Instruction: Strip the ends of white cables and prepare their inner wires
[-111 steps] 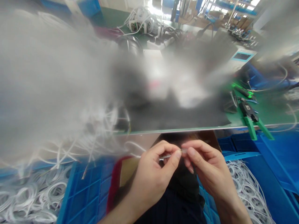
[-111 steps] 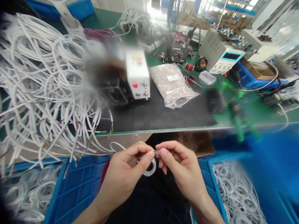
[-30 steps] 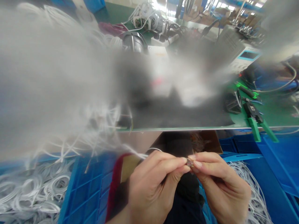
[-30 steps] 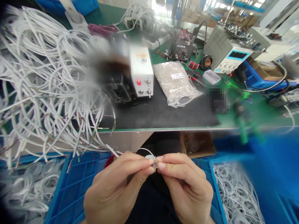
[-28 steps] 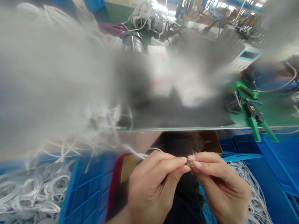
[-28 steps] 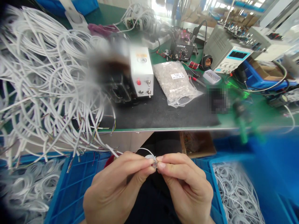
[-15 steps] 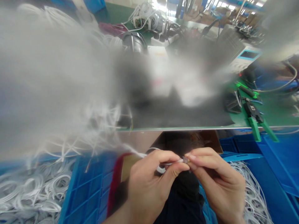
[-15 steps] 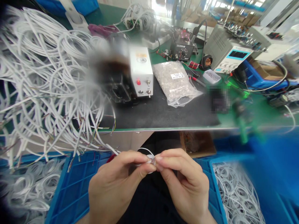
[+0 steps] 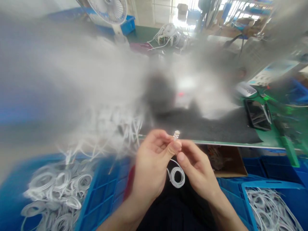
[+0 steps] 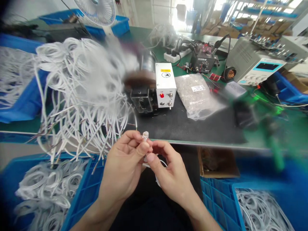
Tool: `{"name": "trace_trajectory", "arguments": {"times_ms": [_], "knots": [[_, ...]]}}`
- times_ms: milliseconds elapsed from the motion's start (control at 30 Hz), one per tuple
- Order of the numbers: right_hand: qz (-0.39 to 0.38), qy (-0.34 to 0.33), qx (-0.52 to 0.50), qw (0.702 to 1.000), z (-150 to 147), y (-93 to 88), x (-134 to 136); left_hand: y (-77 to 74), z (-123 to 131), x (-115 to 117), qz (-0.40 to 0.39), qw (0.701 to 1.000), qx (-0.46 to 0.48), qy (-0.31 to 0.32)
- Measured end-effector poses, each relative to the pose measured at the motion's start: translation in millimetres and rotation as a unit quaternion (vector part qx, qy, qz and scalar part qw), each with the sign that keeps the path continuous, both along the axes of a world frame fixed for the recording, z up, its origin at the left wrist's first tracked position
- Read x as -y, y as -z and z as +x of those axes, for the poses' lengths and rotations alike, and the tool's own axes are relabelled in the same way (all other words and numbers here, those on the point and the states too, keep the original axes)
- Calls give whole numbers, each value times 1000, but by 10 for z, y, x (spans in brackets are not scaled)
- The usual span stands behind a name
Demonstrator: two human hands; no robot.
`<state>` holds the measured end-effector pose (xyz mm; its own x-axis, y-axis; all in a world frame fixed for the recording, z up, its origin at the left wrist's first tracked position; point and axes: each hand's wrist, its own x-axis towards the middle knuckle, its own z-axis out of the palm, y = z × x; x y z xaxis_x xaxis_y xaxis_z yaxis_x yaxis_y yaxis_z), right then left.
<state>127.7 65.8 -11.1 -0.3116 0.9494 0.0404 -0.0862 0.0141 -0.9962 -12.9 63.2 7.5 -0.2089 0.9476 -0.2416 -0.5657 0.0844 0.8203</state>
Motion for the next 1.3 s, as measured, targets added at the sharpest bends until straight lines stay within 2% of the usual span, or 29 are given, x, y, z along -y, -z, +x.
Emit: {"name": "trace_trajectory", "arguments": {"times_ms": [133,300,567,733,933,1100,1300], "knots": [[15,-42,-43,998,-259,-12,-67,-73,-133,-65,29,998,-42,-27],[6,5,-26,1000,-360,-5,-82,-55,-266,-106,47,990,-121,-58],[-55,41,-25,997,-319,-73,-20,59,-320,-220,57,997,6,58],[-57,75,17,995,-309,-80,30,124,-295,-254,48,992,100,59],[-23,89,70,993,-372,-127,42,175,-250,-244,38,983,171,57],[-14,91,77,993,-420,-150,47,201,-243,-215,23,977,207,51],[5,113,79,991,-439,-156,15,229,-222,-172,-19,968,231,93]]}}
